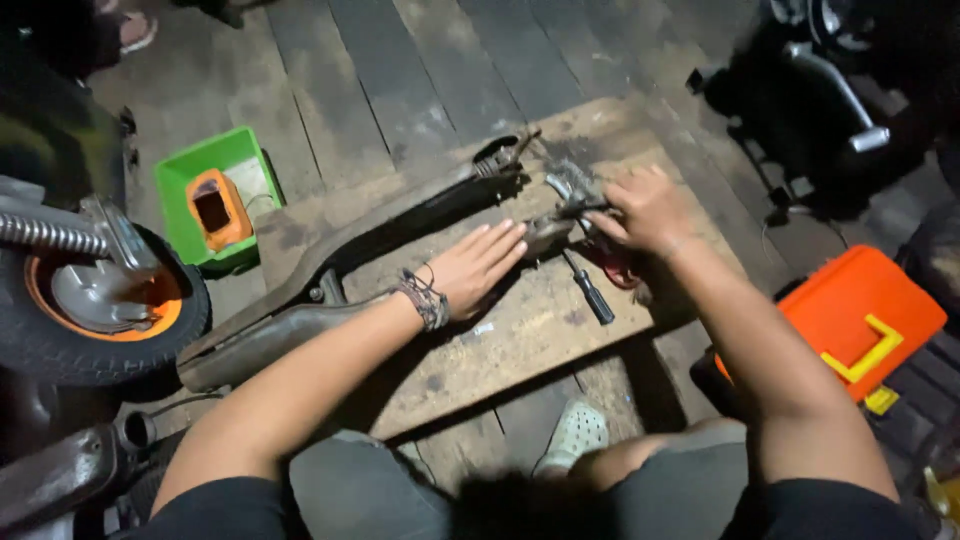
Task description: The person uses a hammer and a chisel to chip away at a metal part clamped to a wooden workbench. They repeatedly strike the chisel to remove material from the metal piece.
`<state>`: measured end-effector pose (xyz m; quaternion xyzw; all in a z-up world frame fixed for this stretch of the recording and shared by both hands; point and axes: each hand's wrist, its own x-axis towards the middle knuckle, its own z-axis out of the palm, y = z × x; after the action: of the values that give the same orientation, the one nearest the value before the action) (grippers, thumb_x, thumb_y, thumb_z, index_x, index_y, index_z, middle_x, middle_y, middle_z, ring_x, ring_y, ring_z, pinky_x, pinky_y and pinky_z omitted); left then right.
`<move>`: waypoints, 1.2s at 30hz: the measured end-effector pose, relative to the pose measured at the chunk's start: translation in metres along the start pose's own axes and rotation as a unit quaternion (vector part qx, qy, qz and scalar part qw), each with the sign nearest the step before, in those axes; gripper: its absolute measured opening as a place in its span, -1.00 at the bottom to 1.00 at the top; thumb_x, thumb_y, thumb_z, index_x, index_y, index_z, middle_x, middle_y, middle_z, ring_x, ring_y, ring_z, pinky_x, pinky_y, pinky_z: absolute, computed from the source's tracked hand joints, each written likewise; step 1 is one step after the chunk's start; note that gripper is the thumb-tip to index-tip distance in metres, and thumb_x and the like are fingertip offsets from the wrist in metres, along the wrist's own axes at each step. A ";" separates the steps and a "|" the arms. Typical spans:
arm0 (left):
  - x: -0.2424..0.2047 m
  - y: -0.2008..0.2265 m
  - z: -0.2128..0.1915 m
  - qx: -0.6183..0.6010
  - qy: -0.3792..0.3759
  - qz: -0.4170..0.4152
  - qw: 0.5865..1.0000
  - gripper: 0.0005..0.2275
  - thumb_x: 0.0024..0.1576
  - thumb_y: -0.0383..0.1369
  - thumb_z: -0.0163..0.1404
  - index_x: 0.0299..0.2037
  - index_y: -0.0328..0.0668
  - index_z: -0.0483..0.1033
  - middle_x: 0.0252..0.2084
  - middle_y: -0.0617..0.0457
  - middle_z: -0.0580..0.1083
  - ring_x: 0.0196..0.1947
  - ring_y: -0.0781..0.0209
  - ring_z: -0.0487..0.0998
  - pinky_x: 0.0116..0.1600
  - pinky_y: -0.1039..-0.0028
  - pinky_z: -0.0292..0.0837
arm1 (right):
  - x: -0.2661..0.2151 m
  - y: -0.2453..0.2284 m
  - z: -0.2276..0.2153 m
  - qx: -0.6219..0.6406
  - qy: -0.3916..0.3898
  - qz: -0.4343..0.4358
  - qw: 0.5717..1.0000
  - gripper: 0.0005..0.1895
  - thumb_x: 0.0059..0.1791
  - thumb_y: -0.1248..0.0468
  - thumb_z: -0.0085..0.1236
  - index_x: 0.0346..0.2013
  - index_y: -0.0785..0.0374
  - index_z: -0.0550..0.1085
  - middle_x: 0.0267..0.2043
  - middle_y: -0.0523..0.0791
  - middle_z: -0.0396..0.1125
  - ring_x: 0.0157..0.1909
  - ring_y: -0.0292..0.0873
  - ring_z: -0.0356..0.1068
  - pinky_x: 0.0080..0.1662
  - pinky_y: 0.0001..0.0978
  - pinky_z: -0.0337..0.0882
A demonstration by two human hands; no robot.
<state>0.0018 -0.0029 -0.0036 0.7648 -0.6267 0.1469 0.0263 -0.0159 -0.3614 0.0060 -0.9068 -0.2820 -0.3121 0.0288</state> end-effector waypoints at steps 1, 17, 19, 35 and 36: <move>0.000 0.000 -0.001 0.002 0.000 -0.003 1.000 -0.17 -0.02 -0.25 0.15 0.46 -0.43 0.05 0.52 -0.37 0.02 0.53 -0.26 0.02 0.52 0.06 -0.04 | -0.005 0.007 0.002 0.001 0.001 -0.003 1.000 -0.56 0.00 -0.12 0.16 -0.49 0.15 0.36 -0.48 -0.07 0.22 -0.33 0.03 0.33 -0.19 -0.11 0.33; -0.001 0.003 0.002 0.012 0.006 -0.015 1.000 -0.19 0.04 -0.23 0.09 0.48 -0.40 0.00 0.54 -0.34 0.00 0.55 -0.21 -0.01 0.54 0.10 -0.10 | 0.019 -0.002 -0.008 0.023 0.034 0.057 0.998 -0.53 0.06 -0.18 0.10 -0.45 0.11 0.33 -0.47 -0.12 0.15 -0.30 0.01 0.29 -0.17 -0.09 0.31; -0.002 0.005 0.003 0.004 0.002 -0.008 1.000 -0.21 0.07 -0.24 0.06 0.49 -0.41 -0.02 0.54 -0.34 -0.02 0.55 -0.23 -0.03 0.54 0.08 -0.11 | 0.015 -0.001 -0.010 -0.008 0.026 0.059 0.998 -0.52 0.06 -0.21 0.09 -0.44 0.09 0.33 -0.47 -0.14 0.15 -0.30 -0.02 0.29 -0.15 -0.12 0.32; 0.000 0.003 0.001 0.023 0.026 -0.009 0.999 -0.21 0.02 -0.21 0.08 0.46 -0.40 0.05 0.52 -0.34 0.05 0.54 -0.21 0.03 0.53 0.10 -0.08 | 0.024 -0.002 -0.009 -0.024 0.018 0.026 0.999 -0.53 0.06 -0.17 0.04 -0.48 0.12 0.32 -0.51 -0.11 0.15 -0.33 -0.01 0.30 -0.19 -0.12 0.31; 0.000 0.003 -0.001 0.024 0.029 -0.007 0.999 -0.20 0.01 -0.20 0.11 0.45 -0.41 0.07 0.51 -0.35 0.07 0.53 -0.22 0.05 0.53 0.09 -0.07 | 0.029 -0.004 -0.009 -0.031 0.021 0.012 0.999 -0.51 0.07 -0.20 0.01 -0.49 0.11 0.31 -0.51 -0.10 0.16 -0.33 -0.01 0.30 -0.19 -0.12 0.31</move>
<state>-0.0010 -0.0032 -0.0033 0.7647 -0.6170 0.1840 0.0275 -0.0046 -0.3456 0.0295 -0.9036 -0.2606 -0.3397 0.0102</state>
